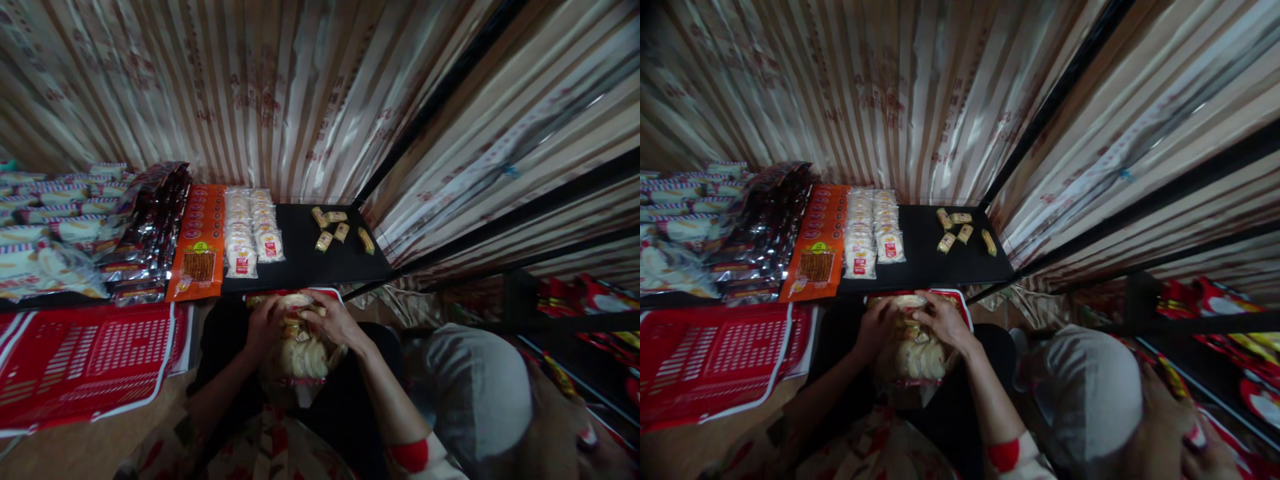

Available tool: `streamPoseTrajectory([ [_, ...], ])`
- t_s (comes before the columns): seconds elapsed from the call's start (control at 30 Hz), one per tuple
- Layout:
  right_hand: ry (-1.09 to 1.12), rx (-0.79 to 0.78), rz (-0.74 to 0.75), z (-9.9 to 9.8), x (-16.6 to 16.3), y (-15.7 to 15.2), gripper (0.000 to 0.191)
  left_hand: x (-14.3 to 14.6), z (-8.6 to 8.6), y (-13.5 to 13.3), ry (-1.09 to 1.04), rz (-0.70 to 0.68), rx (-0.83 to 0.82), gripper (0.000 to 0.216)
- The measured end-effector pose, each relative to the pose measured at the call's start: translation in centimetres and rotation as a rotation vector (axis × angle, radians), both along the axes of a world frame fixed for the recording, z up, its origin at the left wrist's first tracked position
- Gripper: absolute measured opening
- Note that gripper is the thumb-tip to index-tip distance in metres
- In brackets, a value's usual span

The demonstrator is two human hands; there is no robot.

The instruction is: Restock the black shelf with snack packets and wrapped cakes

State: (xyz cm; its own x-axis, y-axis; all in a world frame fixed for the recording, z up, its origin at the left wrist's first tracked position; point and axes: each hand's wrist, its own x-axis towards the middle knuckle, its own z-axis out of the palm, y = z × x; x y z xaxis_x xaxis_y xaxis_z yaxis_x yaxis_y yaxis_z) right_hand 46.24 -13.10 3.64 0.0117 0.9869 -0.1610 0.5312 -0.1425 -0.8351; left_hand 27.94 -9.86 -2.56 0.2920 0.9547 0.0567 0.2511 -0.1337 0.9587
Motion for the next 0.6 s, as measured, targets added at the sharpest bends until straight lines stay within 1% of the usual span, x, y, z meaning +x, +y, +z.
streamPoseTrajectory([
  [0.1,0.023,-0.012,-0.036,-0.7,-0.5,0.8,0.038,-0.3,0.6,1.0,-0.050,0.008,-0.123,0.026],
  [0.2,0.086,-0.038,-0.103,-1.5,-0.9,1.4,0.031,-0.5,1.1,2.3,-0.090,0.037,-0.192,0.023],
  [0.3,0.241,-0.068,-0.212,-2.1,-1.4,1.8,0.033,-0.9,2.1,3.4,-0.171,0.027,-0.290,0.026],
  [0.37,0.347,-0.092,-0.280,-2.3,-2.0,2.0,0.037,-1.1,2.8,3.9,-0.233,0.016,-0.381,0.033],
  [0.43,0.421,-0.124,-0.320,-2.3,-2.5,2.0,0.042,-1.2,3.4,4.1,-0.262,0.042,-0.433,0.037],
  [0.5,0.421,-0.125,-0.316,-2.2,-2.8,2.2,0.044,-1.1,3.5,4.2,-0.239,0.080,-0.404,0.033],
  [0.6,0.320,-0.051,-0.267,-2.1,-2.9,2.7,0.044,-0.9,3.4,4.7,-0.144,0.095,-0.270,0.025],
])
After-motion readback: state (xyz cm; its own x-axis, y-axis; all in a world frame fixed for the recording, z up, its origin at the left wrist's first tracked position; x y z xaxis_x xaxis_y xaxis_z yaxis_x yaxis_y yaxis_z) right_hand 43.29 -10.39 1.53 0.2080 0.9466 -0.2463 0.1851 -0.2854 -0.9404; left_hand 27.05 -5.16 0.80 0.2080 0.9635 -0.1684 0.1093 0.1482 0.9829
